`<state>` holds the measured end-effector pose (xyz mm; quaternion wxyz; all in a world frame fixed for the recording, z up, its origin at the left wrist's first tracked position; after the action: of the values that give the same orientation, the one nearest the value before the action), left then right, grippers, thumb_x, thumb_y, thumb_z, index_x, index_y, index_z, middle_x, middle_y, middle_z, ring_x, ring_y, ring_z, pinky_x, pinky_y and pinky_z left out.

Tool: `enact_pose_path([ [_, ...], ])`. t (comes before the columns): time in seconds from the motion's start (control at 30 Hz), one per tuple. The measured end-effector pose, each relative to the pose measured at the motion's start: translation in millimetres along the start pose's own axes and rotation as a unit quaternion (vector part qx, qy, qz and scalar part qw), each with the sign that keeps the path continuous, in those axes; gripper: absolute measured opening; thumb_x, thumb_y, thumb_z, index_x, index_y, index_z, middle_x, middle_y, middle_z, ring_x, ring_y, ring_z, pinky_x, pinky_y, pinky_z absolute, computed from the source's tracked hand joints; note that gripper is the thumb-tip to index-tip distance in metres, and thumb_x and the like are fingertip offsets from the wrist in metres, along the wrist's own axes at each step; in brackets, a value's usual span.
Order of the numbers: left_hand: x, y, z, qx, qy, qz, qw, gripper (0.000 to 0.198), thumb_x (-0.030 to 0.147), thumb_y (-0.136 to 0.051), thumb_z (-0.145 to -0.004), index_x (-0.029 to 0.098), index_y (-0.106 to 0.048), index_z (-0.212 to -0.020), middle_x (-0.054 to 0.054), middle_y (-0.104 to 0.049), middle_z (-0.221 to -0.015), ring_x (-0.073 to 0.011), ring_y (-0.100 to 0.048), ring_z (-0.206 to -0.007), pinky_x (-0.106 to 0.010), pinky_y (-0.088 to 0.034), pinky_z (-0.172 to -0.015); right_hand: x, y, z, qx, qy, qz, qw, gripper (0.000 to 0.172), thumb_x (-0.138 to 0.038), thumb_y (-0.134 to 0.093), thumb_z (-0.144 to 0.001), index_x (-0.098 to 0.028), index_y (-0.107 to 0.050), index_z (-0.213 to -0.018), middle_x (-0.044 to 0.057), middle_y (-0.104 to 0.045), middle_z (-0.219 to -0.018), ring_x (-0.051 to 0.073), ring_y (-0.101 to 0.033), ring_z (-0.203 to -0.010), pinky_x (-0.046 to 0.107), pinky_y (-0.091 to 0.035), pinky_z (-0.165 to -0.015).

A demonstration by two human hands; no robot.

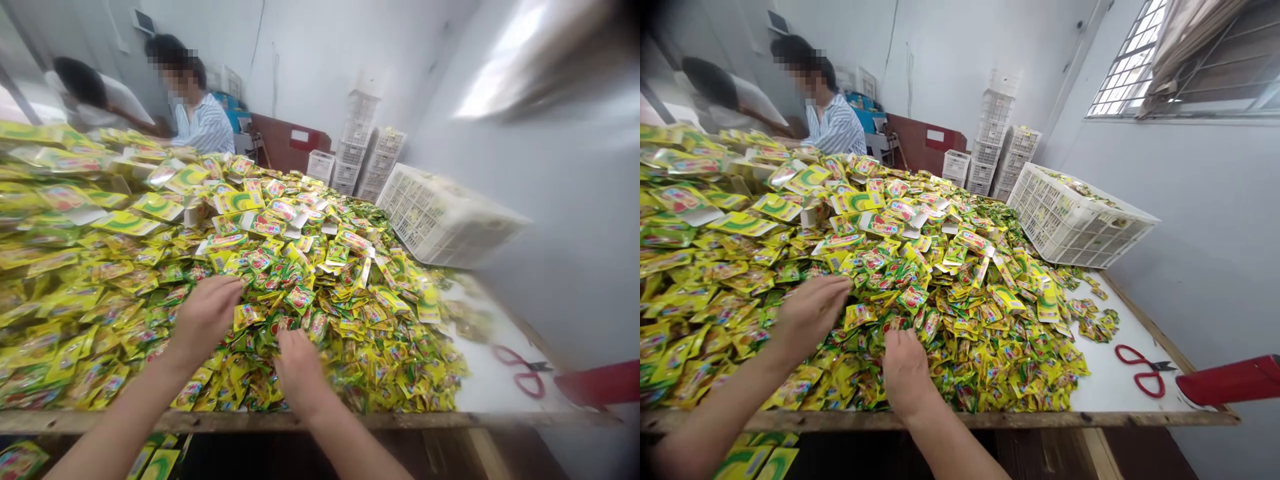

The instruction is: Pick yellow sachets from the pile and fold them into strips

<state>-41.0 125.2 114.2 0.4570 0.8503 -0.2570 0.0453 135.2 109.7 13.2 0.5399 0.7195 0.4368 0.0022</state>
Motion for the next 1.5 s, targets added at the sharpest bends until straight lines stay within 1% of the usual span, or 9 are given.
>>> enact_pose_path([
  [0.17,4.2,-93.2,-126.0,-0.15,-0.123,-0.076,0.978,0.016,0.001,-0.058,-0.084,0.014,-0.068,-0.079,-0.007,-0.07,-0.089,-0.0234,-0.061,-0.102,-0.043,-0.043,-0.093,29.2,25.0,38.7,0.024,-0.042,-0.086,0.995,0.002,-0.018,-0.061,-0.086,-0.019,-0.059,-0.085,0.006,-0.061,-0.085,0.021,-0.054,-0.083,0.03,-0.042,-0.072],
  [0.33,0.2,-99.1,-151.0,-0.226,-0.165,-0.147,0.949,0.016,0.001,-0.061,-0.074,0.016,-0.059,-0.068,-0.001,-0.062,-0.073,-0.0215,-0.061,-0.082,-0.043,-0.041,-0.089,74.2,46.6,86.2,0.079,-0.226,-0.194,0.951,0.019,-0.03,-0.072,-0.079,-0.019,-0.059,-0.07,0.001,-0.058,-0.072,0.017,-0.052,-0.068,0.027,-0.04,-0.062],
  [0.57,21.7,-40.7,-97.4,-0.207,-0.171,-0.191,0.944,0.016,0.007,-0.054,-0.071,0.019,-0.053,-0.081,-0.004,-0.061,-0.087,-0.0251,-0.058,-0.093,-0.053,-0.027,-0.106,79.4,86.0,67.0,0.159,-0.336,-0.451,0.811,0.03,-0.043,-0.073,-0.077,-0.015,-0.065,-0.084,0.005,-0.068,-0.077,0.019,-0.061,-0.069,0.027,-0.049,-0.059],
  [0.7,49.2,-31.2,-35.7,-0.21,-0.146,-0.167,0.952,0.013,0.011,-0.058,-0.074,0.021,-0.051,-0.081,-0.006,-0.061,-0.099,-0.0249,-0.057,-0.093,-0.042,-0.041,-0.091,58.2,113.8,28.5,0.256,-0.306,-0.509,0.763,0.031,-0.042,-0.069,-0.082,-0.016,-0.062,-0.098,0.007,-0.07,-0.09,0.021,-0.064,-0.079,0.03,-0.055,-0.065],
  [1.0,71.0,-59.2,69.8,-0.119,0.032,-0.137,0.983,0.018,0.025,-0.065,-0.08,0.022,-0.048,-0.077,-0.009,-0.059,-0.097,-0.0251,-0.057,-0.086,-0.036,-0.044,-0.072,34.6,79.7,27.8,0.124,-0.196,-0.248,0.941,0.025,-0.024,-0.066,-0.081,-0.018,-0.052,-0.061,-0.004,-0.049,-0.066,0.012,-0.045,-0.065,0.023,-0.036,-0.061],
  [1.1,74.6,-67.2,86.2,-0.123,-0.002,-0.131,0.984,0.014,0.019,-0.064,-0.079,0.02,-0.053,-0.088,-0.011,-0.06,-0.107,-0.0284,-0.057,-0.095,-0.039,-0.044,-0.078,38.9,85.5,37.9,0.028,-0.17,-0.26,0.95,0.033,-0.023,-0.067,-0.079,-0.018,-0.045,-0.055,-0.006,-0.041,-0.061,0.01,-0.04,-0.06,0.023,-0.03,-0.055],
  [1.27,93.0,-80.5,113.2,-0.151,0.023,-0.035,0.988,0.014,0.021,-0.063,-0.082,0.021,-0.054,-0.093,-0.012,-0.058,-0.112,-0.0302,-0.057,-0.099,-0.043,-0.046,-0.082,40.3,100.3,46.3,-0.039,-0.127,-0.245,0.96,0.015,-0.02,-0.063,-0.082,-0.018,-0.06,-0.068,-0.004,-0.055,-0.07,0.012,-0.049,-0.068,0.023,-0.035,-0.064],
  [1.4,109.8,-88.1,136.5,-0.16,0.195,0.168,0.953,0.025,0.024,-0.068,-0.077,0.023,-0.051,-0.095,-0.006,-0.06,-0.103,-0.0246,-0.061,-0.09,-0.036,-0.05,-0.077,43.0,91.7,51.8,-0.065,-0.196,-0.339,0.918,0.017,-0.024,-0.067,-0.081,-0.021,-0.069,-0.098,-0.004,-0.068,-0.08,0.015,-0.058,-0.07,0.023,-0.043,-0.064],
  [1.5,112.7,-88.5,153.4,-0.129,0.363,0.321,0.865,0.062,0.028,-0.08,-0.064,0.024,-0.049,-0.117,-0.003,-0.065,-0.096,-0.0241,-0.064,-0.084,-0.035,-0.051,-0.077,39.3,82.5,59.7,-0.075,-0.179,-0.336,0.922,0.017,-0.024,-0.074,-0.076,-0.021,-0.073,-0.093,-0.002,-0.069,-0.082,0.017,-0.061,-0.076,0.025,-0.045,-0.07],
])
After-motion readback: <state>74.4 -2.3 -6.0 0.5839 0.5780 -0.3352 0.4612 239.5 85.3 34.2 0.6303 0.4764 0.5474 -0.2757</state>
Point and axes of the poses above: each hand's wrist, its own z-axis away from the middle knuckle, its own y-axis out of the back of the hand, x = y × z, the point moved 1 cm from there along -z, towards the middle knuckle
